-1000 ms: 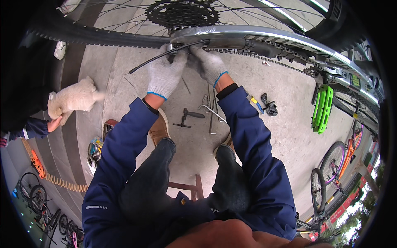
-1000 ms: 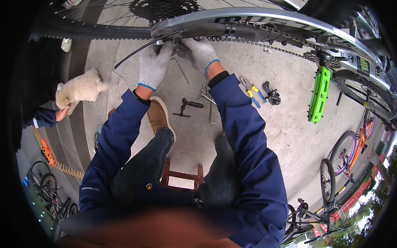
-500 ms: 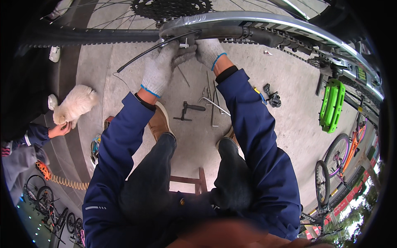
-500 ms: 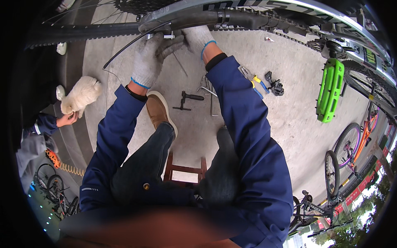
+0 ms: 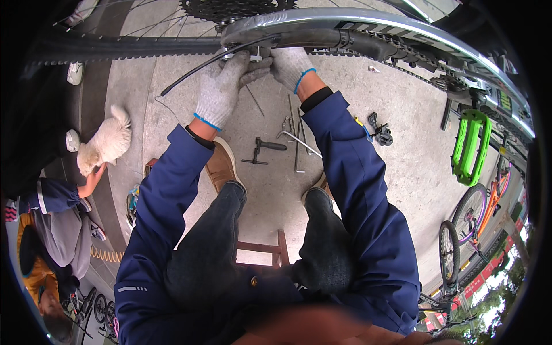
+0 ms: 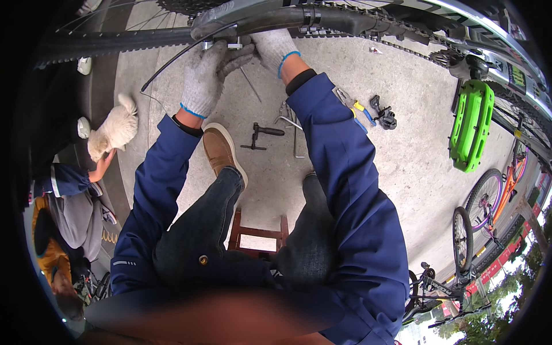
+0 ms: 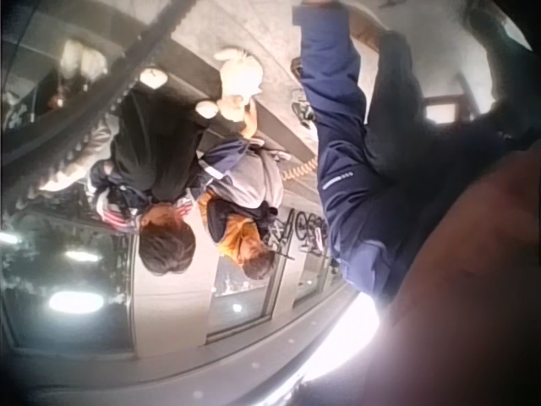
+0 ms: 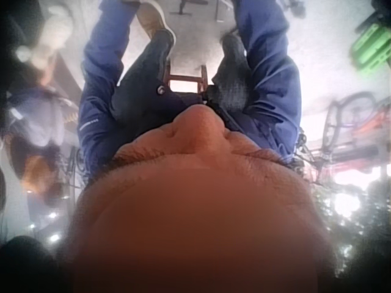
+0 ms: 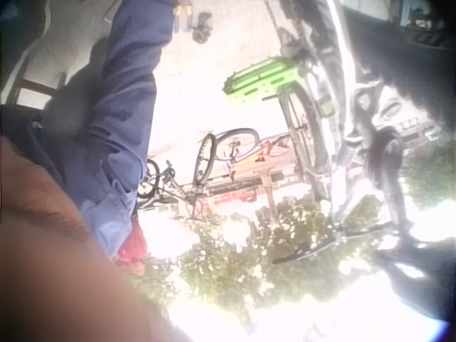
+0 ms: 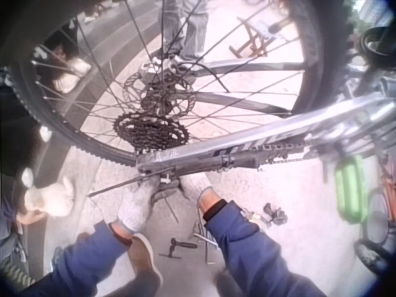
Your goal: The person uses a chain tool to remove a link from a bicycle chain, then routes the chain through the rear derailleur and around the cassette. They adjust the derailleur and spin the rear wheel to test the chain movement.
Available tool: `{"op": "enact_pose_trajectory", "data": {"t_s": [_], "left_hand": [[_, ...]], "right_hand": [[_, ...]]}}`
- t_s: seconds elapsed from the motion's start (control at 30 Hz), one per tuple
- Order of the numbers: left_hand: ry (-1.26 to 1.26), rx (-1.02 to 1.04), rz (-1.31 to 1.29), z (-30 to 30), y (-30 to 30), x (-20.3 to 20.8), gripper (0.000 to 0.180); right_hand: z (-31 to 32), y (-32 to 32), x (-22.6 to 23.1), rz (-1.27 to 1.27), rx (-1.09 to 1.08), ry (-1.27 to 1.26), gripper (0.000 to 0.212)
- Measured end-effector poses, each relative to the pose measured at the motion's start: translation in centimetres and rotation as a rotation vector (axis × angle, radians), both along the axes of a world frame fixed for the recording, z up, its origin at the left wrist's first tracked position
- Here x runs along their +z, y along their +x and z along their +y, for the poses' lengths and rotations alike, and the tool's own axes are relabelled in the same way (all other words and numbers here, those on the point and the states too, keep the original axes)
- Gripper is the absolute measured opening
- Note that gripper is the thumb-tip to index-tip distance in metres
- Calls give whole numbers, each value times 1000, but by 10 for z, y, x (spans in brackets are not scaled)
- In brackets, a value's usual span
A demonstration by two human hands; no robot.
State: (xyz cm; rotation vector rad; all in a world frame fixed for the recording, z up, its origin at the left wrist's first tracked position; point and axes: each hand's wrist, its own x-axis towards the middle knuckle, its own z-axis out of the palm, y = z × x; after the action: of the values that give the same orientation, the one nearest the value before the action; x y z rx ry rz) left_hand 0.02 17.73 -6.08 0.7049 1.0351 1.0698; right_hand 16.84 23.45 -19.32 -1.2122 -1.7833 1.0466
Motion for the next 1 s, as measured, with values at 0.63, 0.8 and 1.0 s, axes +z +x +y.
{"op": "enact_pose_trajectory", "data": {"t_s": [0.63,0.8,1.0], "left_hand": [[60,-68,247,-2,-9,-7,36],[77,-96,380,-1,-12,-8,37],[72,-88,285,-1,-11,-9,37]], "right_hand": [[-4,-2,45,971,-193,-838,30],[-4,-5,50,977,-212,-832,31],[-5,-7,35,942,-180,-796,32]]}}
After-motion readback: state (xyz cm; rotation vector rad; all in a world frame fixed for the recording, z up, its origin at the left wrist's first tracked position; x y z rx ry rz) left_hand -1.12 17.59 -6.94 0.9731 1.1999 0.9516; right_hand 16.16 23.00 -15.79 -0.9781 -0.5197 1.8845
